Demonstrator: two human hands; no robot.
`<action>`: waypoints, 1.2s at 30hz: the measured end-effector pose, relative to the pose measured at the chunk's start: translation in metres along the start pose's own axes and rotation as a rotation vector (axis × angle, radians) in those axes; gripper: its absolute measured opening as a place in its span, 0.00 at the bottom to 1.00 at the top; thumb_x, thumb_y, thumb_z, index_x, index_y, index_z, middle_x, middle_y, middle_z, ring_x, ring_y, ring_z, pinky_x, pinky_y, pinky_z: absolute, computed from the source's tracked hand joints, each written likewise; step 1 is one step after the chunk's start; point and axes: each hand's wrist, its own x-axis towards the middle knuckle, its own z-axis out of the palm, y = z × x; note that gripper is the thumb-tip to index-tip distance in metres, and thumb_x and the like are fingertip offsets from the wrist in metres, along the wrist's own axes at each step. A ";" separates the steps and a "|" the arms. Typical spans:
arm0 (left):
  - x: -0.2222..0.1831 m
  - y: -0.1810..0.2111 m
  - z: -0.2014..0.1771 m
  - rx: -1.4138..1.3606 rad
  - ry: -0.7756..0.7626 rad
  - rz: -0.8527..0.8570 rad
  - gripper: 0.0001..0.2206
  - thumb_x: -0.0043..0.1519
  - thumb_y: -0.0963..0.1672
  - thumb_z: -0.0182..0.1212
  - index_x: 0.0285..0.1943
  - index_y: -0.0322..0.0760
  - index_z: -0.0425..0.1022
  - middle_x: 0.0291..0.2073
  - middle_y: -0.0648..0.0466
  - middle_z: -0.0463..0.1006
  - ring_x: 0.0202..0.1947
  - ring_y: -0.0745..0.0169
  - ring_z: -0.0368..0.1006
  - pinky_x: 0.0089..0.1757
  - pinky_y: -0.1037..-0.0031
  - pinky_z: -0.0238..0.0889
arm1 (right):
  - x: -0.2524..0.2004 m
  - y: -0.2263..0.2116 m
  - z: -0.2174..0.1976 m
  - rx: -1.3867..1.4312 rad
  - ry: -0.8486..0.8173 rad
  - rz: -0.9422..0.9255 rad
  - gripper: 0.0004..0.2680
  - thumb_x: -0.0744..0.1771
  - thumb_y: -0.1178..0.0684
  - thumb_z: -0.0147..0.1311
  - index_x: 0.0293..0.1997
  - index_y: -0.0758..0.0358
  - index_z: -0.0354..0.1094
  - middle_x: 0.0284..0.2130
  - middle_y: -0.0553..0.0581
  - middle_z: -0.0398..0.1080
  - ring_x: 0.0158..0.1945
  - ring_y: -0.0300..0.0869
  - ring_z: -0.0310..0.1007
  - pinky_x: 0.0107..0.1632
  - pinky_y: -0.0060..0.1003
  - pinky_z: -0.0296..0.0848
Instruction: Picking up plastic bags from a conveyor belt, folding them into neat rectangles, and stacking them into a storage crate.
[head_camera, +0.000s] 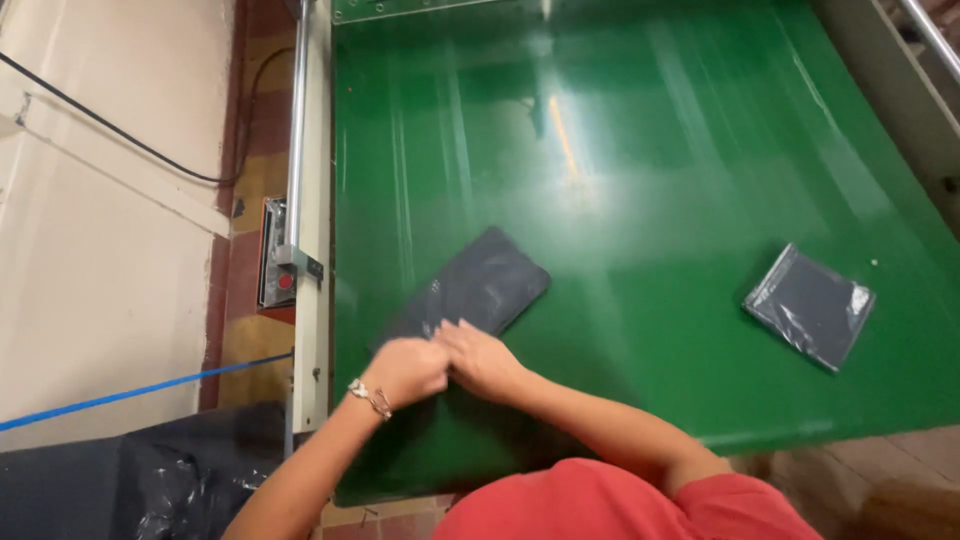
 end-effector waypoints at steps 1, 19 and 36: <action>0.005 0.011 -0.006 -0.003 -0.003 0.006 0.09 0.54 0.50 0.58 0.35 0.44 0.73 0.30 0.53 0.80 0.27 0.54 0.78 0.27 0.63 0.70 | -0.017 -0.010 -0.010 -0.001 0.001 0.007 0.18 0.62 0.51 0.57 0.56 0.64 0.66 0.56 0.63 0.68 0.62 0.57 0.67 0.67 0.55 0.60; 0.053 0.018 0.024 -0.468 0.025 -1.013 0.19 0.59 0.61 0.58 0.29 0.53 0.74 0.24 0.60 0.78 0.35 0.53 0.79 0.36 0.67 0.70 | -0.079 0.064 -0.005 1.748 0.233 1.441 0.08 0.70 0.47 0.50 0.50 0.56 0.64 0.43 0.58 0.77 0.46 0.51 0.80 0.51 0.60 0.75; 0.148 0.167 -0.052 -0.178 0.789 -0.293 0.09 0.65 0.46 0.61 0.44 0.39 0.68 0.41 0.55 0.74 0.39 0.51 0.75 0.39 0.66 0.70 | -0.190 0.036 -0.131 1.025 0.702 0.943 0.33 0.65 0.59 0.61 0.73 0.72 0.34 0.59 0.75 0.56 0.64 0.60 0.61 0.65 0.54 0.61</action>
